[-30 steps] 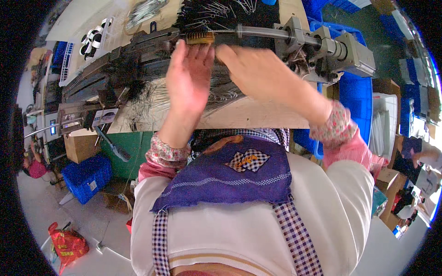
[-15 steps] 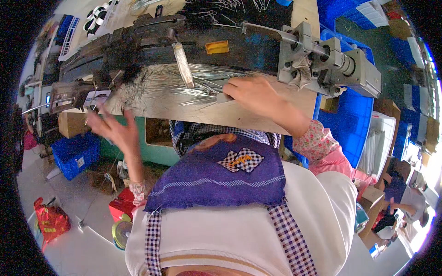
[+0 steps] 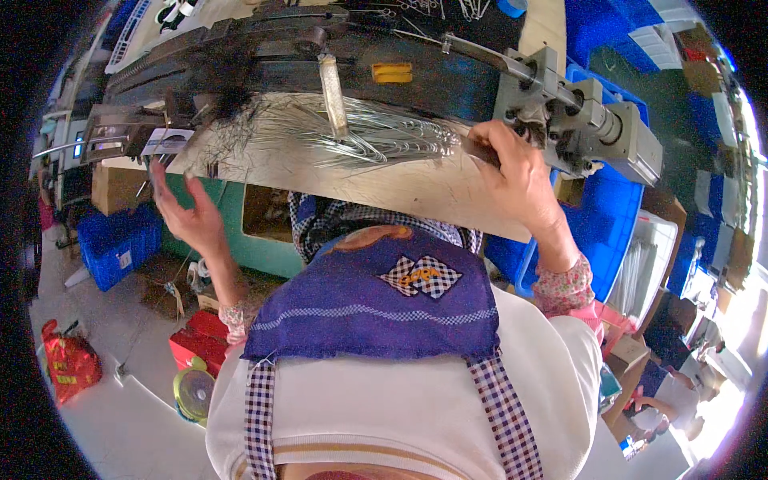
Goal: Assembling small metallic components into a mechanical fixture using tweezers in a workshop setting.
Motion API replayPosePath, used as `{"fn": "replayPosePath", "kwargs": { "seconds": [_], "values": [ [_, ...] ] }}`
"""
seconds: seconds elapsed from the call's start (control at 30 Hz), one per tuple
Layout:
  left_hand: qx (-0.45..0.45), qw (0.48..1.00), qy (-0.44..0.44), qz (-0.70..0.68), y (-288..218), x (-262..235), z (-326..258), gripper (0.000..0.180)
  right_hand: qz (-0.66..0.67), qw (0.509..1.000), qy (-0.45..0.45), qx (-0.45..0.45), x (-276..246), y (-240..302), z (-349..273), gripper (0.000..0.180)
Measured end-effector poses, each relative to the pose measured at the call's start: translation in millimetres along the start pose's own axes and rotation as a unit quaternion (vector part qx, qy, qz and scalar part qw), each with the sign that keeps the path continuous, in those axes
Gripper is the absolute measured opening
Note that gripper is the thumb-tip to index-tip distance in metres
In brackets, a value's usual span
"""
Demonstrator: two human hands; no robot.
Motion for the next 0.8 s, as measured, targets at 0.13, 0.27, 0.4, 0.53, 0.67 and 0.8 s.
{"fn": "replayPosePath", "kwargs": {
  "seconds": [0.13, 0.27, 0.4, 0.53, 0.67, 0.8],
  "values": [
    [-0.006, 0.927, 0.057, -0.37, -122, 32, 25, 0.042, -0.075, 0.987, 0.07, -0.123, 40, 28, -6, 0.02],
    [-0.031, 0.816, 0.109, -0.567, -185, 30, 29, 0.042, -0.147, 0.971, 0.094, -0.166, 66, 18, -8, 0.019],
    [0.046, 0.804, 0.214, -0.552, -180, 35, 21, 0.049, -0.028, 0.995, -0.014, -0.099, -30, 42, 6, 0.024],
    [0.067, 0.821, 0.143, -0.549, -241, 38, 22, 0.047, -0.043, 0.958, -0.098, -0.266, -89, 139, 38, 0.023],
    [-0.067, 0.734, 0.415, -0.534, -227, 72, -5, 0.026, -0.006, 0.955, -0.181, -0.233, -93, 150, 60, 0.01],
    [-0.215, 0.781, 0.345, -0.474, -117, 97, -20, 0.02, -0.045, 0.975, -0.169, -0.134, -82, 79, 80, 0.014]
  ]
}}
Point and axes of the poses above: each hand's wrist, its own z-axis towards the middle knuckle, its own x-axis out of the palm, y = z × x, the point moved 10 cm from there along z, towards the middle knuckle, and after that the axes turned 13 degrees about -y, right-handed, at the moved point
